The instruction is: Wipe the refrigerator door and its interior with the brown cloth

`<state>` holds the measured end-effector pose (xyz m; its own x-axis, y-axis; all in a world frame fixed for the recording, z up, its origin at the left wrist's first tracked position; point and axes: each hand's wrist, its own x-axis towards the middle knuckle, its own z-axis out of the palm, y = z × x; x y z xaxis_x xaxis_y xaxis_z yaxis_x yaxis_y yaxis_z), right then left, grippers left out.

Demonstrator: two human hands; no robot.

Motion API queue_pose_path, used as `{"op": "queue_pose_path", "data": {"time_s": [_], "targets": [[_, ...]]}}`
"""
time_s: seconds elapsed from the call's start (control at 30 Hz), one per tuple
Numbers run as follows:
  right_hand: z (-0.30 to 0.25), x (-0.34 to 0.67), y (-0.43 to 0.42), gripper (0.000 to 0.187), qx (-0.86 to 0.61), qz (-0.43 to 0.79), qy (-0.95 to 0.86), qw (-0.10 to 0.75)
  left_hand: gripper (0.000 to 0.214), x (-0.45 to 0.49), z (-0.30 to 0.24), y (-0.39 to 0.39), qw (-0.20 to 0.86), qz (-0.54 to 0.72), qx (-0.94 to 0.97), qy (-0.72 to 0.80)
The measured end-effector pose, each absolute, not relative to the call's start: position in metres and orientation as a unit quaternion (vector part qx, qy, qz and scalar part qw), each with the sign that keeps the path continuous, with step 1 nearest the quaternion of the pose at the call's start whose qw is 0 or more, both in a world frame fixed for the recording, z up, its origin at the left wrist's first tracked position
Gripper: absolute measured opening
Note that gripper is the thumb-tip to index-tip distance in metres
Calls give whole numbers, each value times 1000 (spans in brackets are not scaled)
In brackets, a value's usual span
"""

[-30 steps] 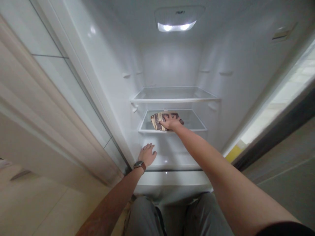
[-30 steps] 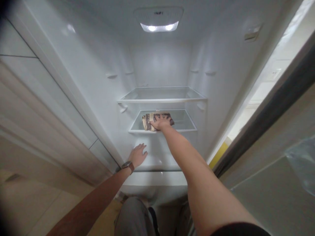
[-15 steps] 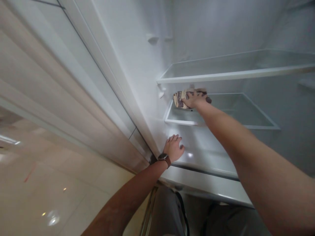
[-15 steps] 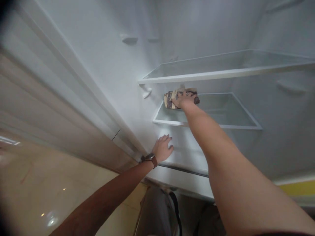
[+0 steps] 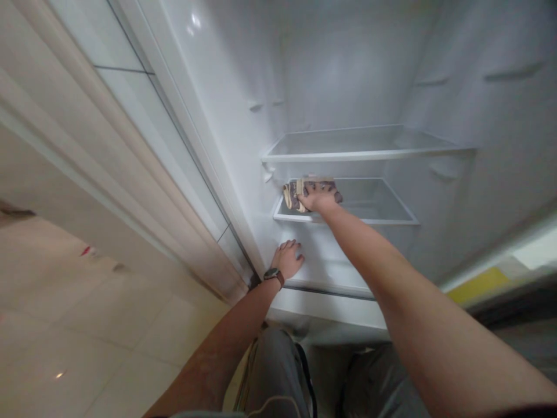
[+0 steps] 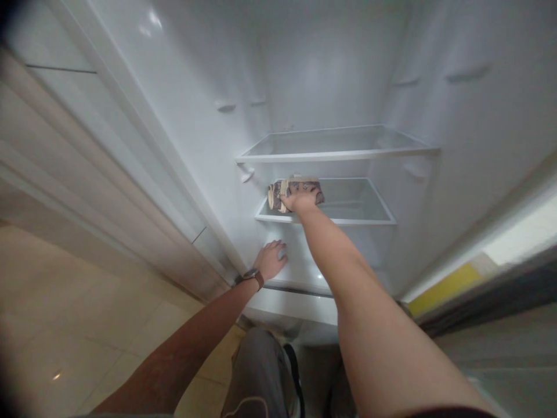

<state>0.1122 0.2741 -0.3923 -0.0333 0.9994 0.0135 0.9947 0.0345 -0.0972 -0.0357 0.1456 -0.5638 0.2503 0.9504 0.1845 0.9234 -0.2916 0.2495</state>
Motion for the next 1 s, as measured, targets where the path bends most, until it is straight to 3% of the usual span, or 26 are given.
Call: {"op": "queue_pose_path", "data": {"time_s": [0.4,1.0], "targets": [[-386,115,220,84,-688,60,-723,14,46,-35,-569,148,38,134,791,595],[-402,80,363,91,-663,50,-747,33,42,-36,-566,146,32,160,794,585]]}}
